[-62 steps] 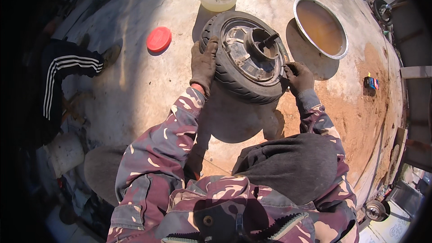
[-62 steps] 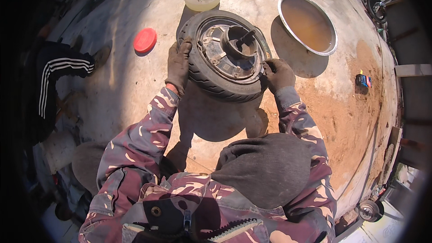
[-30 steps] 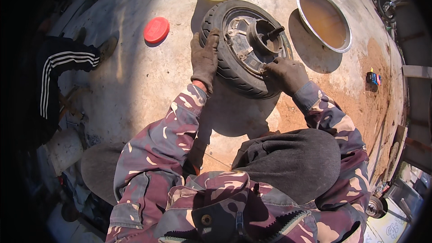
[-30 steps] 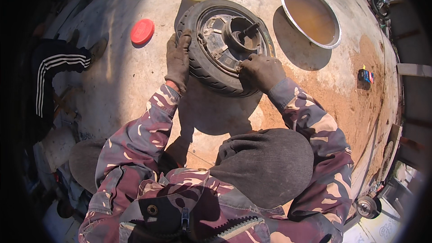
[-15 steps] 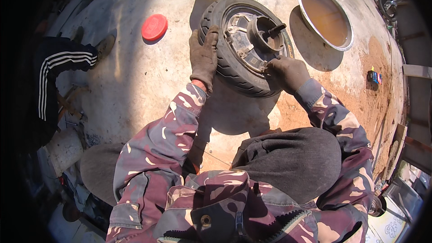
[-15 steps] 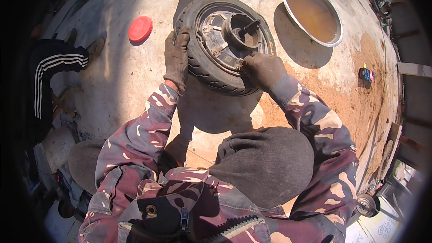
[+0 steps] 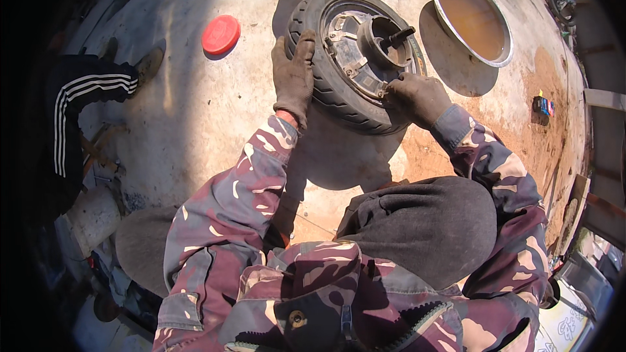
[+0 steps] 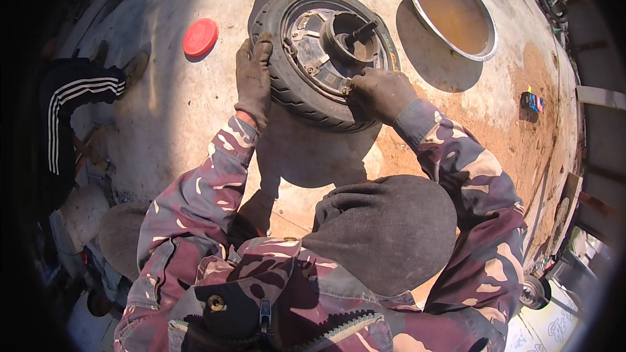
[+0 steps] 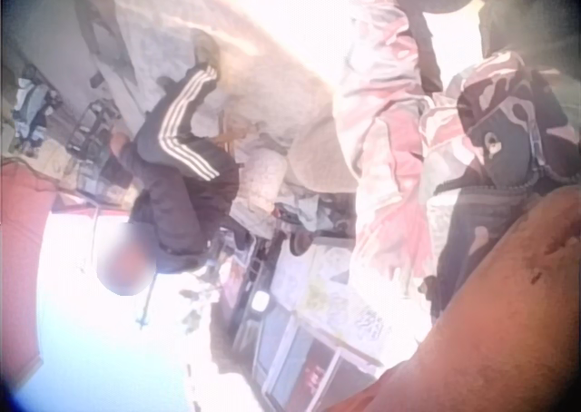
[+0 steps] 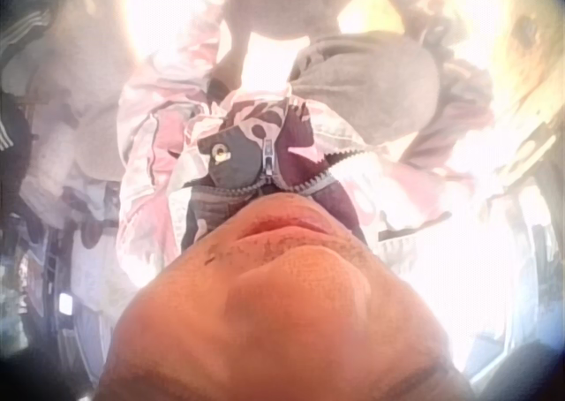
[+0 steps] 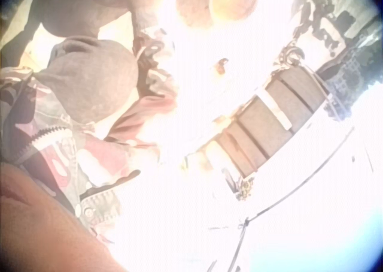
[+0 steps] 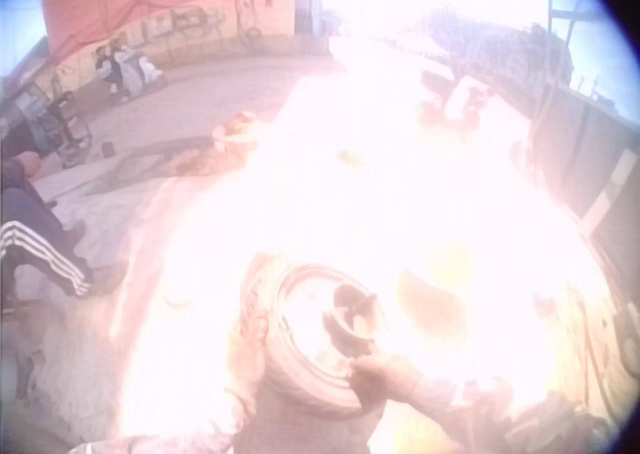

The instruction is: The person is repairing a motorcycle tire. They are using a tool to remove the tire from the rim and then using a different tool to remove the inner tube from the tire.

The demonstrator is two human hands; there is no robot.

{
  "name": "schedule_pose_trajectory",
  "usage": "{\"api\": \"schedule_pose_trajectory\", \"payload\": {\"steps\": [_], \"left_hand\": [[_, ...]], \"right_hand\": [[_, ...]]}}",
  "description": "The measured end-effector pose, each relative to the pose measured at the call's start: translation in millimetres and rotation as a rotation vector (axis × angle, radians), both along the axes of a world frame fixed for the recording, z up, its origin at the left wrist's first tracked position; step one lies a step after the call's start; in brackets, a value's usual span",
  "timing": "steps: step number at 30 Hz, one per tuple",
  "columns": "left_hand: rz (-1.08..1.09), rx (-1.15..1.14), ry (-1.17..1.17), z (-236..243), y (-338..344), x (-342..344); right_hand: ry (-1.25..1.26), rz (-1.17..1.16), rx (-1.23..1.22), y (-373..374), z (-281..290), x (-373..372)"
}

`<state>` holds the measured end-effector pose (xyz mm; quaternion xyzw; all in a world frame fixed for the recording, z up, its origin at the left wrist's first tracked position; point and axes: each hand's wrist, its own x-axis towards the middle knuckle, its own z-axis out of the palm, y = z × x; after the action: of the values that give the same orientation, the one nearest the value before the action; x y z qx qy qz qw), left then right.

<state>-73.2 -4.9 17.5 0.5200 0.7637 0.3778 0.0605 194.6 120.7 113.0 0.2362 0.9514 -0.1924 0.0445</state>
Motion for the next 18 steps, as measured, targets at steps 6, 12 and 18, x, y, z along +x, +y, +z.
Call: {"api": "schedule_pose_trajectory", "payload": {"steps": [6, 12, 18], "left_hand": [[0.008, -0.008, -0.097, 1.9, 2.2, 0.3], [0.008, 0.011, -0.143, 0.6, 1.8, 0.7], [0.004, 0.014, -0.159, -1.9, 2.1, -0.6]], "right_hand": [[0.085, 0.104, 0.064, 5.9, 1.3, 0.6], [0.035, 0.096, -0.004, 12.3, -2.7, 2.2], [-0.011, -0.06, -0.198, 8.7, -5.8, 2.8]]}}
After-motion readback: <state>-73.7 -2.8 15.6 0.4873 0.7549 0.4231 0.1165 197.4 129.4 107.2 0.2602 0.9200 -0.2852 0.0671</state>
